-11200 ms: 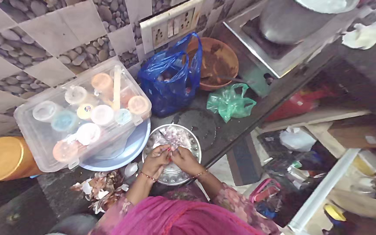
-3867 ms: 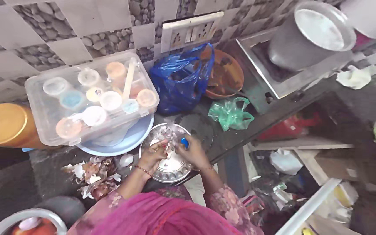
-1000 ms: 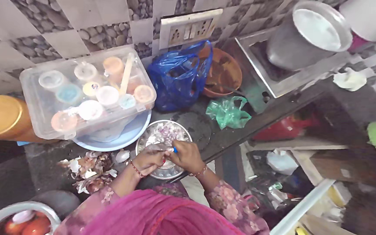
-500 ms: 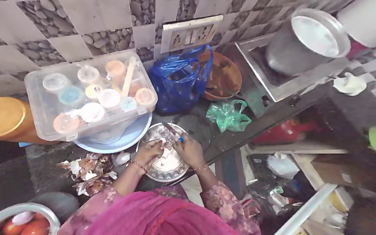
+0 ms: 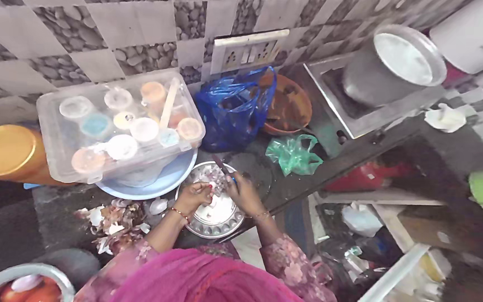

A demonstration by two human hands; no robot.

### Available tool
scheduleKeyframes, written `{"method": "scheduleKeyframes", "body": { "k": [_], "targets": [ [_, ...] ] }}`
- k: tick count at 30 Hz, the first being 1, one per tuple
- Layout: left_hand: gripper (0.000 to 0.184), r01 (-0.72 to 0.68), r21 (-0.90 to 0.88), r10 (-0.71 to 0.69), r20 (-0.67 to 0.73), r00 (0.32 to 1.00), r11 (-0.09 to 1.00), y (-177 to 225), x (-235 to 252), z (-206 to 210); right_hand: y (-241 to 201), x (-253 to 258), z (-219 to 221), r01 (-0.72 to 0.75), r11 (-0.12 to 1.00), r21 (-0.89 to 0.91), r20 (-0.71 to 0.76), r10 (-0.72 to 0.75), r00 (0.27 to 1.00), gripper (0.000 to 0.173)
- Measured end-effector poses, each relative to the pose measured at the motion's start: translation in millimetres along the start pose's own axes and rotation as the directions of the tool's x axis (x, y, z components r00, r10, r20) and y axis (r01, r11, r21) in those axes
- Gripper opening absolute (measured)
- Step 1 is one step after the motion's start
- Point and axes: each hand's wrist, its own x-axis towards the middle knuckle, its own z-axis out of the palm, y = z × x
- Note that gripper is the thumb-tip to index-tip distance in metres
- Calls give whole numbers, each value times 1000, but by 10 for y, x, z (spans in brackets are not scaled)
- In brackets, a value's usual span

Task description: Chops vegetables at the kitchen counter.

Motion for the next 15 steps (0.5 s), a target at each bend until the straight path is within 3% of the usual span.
{"method": "scheduleKeyframes", "body": {
  "k": [3,8,15],
  "targets": [
    [17,-13,51,10,57,998,999,17,-11,-17,20,-52,-17,6,994,111,128,-20,992,35],
    [20,-39,75,24,187,982,996,53,-71,-36,43,-89,55,7,991,136,224,-37,974,44],
    [17,-43,48,28,279,960,998,9,-56,-96,11,-138,131,86,985,148,215,-117,969,44]
  ]
}}
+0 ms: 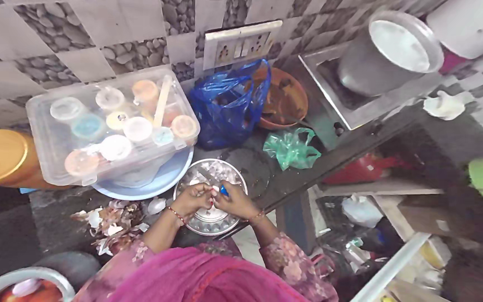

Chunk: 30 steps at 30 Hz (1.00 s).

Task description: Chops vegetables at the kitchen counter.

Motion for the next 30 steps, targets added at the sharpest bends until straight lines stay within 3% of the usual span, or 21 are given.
{"method": "scheduleKeyframes", "body": {
  "k": [8,17,22,25,30],
  "targets": [
    [18,-27,-136,36,65,997,990,-36,4,4,-35,-24,45,10,998,-69,-78,-15,997,44],
    [20,-18,-15,18,34,999,1000,59,-15,1,-58,-43,111,-30,999,-11,-59,30,998,47],
    [22,-86,-241,88,-2,996,967,-91,62,39,-81,-18,107,-84,996,-9,-143,81,986,43],
    [18,-46,-226,31,-68,997,973,-30,34,77,-116,-27,33,-126,984,-124,-234,94,968,44],
    [19,28,-137,-46,-131,990,990,6,0,106,-220,28,-157,-254,908,-332,-260,170,950,41]
  ]
}}
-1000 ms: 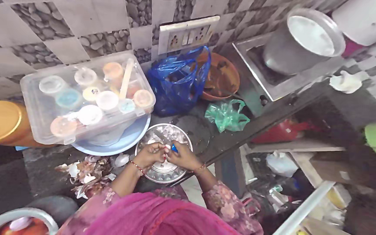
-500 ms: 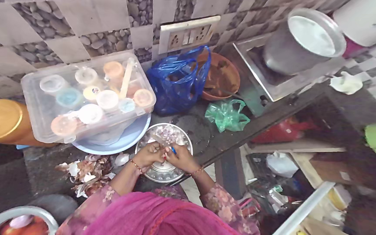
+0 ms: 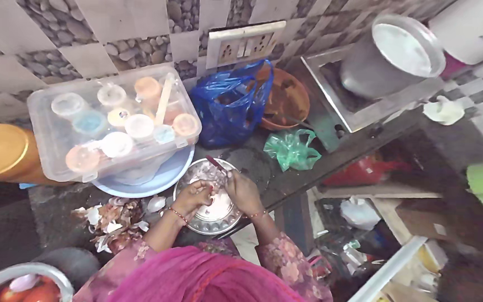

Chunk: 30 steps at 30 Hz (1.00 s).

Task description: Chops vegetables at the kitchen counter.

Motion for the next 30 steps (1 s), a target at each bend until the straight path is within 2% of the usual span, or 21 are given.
{"method": "scheduleKeyframes", "body": {
  "k": [4,8,12,15,18,21,26,30],
  "targets": [
    [23,-5,-5,5,6,1000,1000,-98,14,-4,4,81,31,-35,995,-97,-14,34,999,38],
    [23,38,0,-38,-34,999,999,-92,-12,7,93,93,100,8,1000,10,-47,-8,999,39],
    [18,50,121,-55,38,998,991,-60,-19,-58,191,42,-26,99,965,244,194,-149,970,39],
    [21,47,323,-107,171,980,945,54,-42,-106,248,16,-58,186,945,271,328,-272,905,43],
    [21,43,468,-161,214,964,883,179,-63,-88,292,8,-100,241,939,244,424,-327,844,47],
    [24,71,534,-196,180,964,842,262,-91,-44,283,-1,-114,305,929,210,466,-369,804,47],
    [20,-99,586,-117,319,941,804,208,-44,-100,269,-28,-83,356,911,207,508,-411,757,47],
    [24,-94,566,-139,356,924,819,208,-32,-98,286,-49,-61,392,895,211,468,-445,764,45]
  ]
}}
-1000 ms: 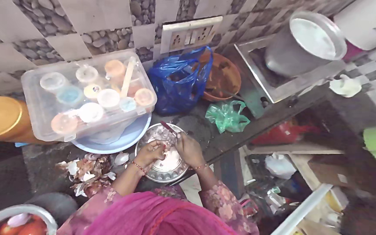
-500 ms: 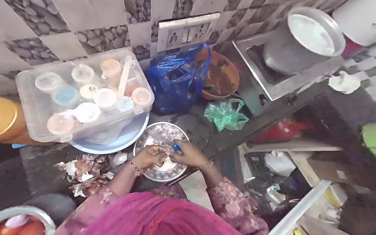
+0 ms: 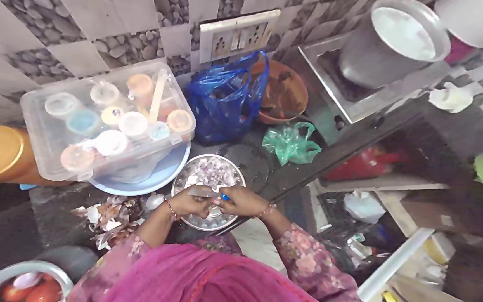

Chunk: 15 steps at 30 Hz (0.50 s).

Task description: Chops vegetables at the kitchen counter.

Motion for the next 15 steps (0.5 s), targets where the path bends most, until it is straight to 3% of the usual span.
{"method": "scheduleKeyframes", "body": {
  "k": [7,11,15],
  "targets": [
    [23,-77,-146,85,50,995,986,-148,36,-27,-6,-16,91,-2,999,48,-65,5,998,50],
    [27,-108,-372,30,-210,977,922,-128,74,119,-25,-11,76,-116,989,87,-272,136,953,44],
    [20,-87,-377,-123,-499,858,922,-84,181,149,-88,37,-33,-287,947,147,-503,321,803,39]
  ]
}}
